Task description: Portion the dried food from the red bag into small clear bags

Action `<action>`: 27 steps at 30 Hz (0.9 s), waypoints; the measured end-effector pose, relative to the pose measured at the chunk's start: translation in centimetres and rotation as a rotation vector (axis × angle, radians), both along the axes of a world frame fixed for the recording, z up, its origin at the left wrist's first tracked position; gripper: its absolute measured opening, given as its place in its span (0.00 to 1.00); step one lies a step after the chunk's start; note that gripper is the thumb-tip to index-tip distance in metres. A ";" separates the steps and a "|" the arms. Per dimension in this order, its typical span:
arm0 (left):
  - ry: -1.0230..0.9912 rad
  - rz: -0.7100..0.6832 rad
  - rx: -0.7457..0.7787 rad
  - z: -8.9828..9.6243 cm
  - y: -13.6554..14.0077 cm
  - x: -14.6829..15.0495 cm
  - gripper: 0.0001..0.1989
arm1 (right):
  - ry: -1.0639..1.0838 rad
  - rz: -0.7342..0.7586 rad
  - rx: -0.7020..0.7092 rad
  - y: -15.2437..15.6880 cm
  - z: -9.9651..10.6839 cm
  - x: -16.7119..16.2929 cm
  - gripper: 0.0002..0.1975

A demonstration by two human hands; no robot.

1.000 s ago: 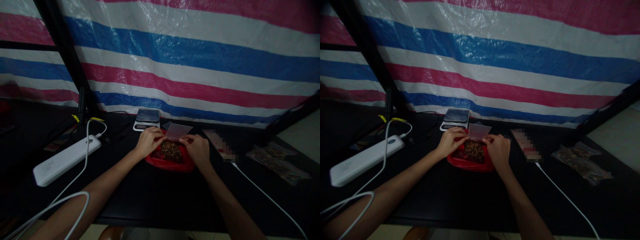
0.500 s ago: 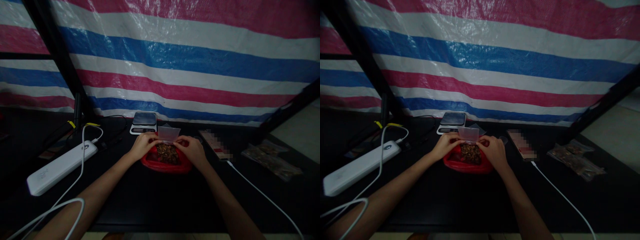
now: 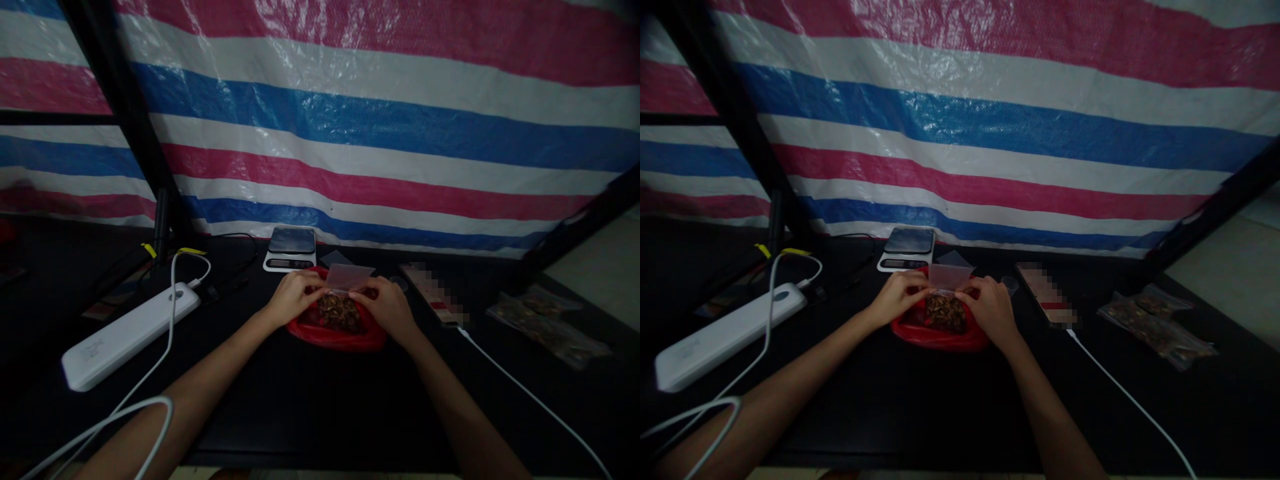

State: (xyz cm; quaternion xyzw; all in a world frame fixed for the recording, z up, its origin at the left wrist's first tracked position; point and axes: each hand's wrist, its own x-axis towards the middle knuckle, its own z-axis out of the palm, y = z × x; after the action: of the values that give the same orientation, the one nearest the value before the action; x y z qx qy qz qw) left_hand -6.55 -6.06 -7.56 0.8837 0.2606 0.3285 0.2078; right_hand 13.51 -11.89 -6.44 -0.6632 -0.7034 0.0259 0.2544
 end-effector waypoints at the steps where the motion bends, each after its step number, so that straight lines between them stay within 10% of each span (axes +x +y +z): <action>1: 0.003 -0.003 0.001 0.0 0.0 0.0 0.10 | -0.001 -0.004 -0.002 0.0 0.0 -0.1 0.06; 27: 0.136 -0.004 0.014 0.0 -1.1 0.5 0.08 | 0.082 0.159 -0.039 0.1 -0.3 -0.2 0.02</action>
State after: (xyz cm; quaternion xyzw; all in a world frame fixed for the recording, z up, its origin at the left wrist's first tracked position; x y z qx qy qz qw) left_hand -6.06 -7.18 -7.56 0.9059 0.2700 0.2693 0.1839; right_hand 13.33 -11.76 -6.77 -0.6083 -0.7424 0.0869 0.2670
